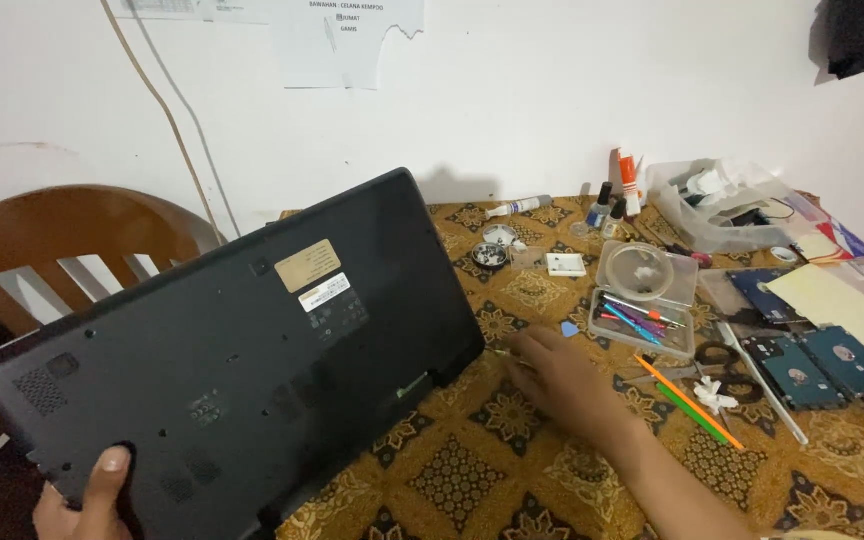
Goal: Disassembling a laptop to access internal components, including prying the case and removing the keyboard.
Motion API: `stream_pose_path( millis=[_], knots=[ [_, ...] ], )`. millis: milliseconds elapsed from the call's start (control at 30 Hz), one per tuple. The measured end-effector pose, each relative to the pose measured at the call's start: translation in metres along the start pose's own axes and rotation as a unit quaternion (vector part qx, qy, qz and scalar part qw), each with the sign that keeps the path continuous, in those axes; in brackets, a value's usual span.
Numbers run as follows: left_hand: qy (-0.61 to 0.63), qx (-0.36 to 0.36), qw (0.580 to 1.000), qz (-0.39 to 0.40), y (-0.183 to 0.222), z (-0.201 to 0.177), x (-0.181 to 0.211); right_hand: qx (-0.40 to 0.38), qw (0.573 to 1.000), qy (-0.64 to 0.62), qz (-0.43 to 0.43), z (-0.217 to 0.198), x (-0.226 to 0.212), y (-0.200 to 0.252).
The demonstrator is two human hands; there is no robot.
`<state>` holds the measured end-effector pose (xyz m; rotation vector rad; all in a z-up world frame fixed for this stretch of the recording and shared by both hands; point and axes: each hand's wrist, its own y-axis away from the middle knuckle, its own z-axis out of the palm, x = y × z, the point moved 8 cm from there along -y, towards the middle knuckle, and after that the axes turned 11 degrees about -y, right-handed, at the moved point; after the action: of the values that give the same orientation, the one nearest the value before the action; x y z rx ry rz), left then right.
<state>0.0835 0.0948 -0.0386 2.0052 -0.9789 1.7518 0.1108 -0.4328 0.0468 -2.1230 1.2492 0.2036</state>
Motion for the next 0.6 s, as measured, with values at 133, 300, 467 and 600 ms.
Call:
stream_pose_path(
  millis=[133, 300, 467, 600],
  knots=[
    [-0.011, 0.009, 1.000, 0.017, -0.003, -0.004, -0.012, -0.040, 0.985, -0.041, 0.163, 0.000, 0.014, -0.001],
    [-0.073, 0.011, 0.996, 0.039, 0.003, -0.005, 0.012, -0.031, 0.992, -0.019, 0.120, 0.001, 0.015, 0.000],
    [0.012, 0.005, 0.999, 0.051, 0.001, -0.004, -0.002, -0.010, 0.996, -0.013, 0.088, 0.002, 0.017, 0.002],
    [0.007, -0.002, 0.997, 0.083, 0.003, -0.002, 0.007, 0.010, 0.999, 0.036, 0.018, 0.003, 0.016, 0.003]
  ],
)
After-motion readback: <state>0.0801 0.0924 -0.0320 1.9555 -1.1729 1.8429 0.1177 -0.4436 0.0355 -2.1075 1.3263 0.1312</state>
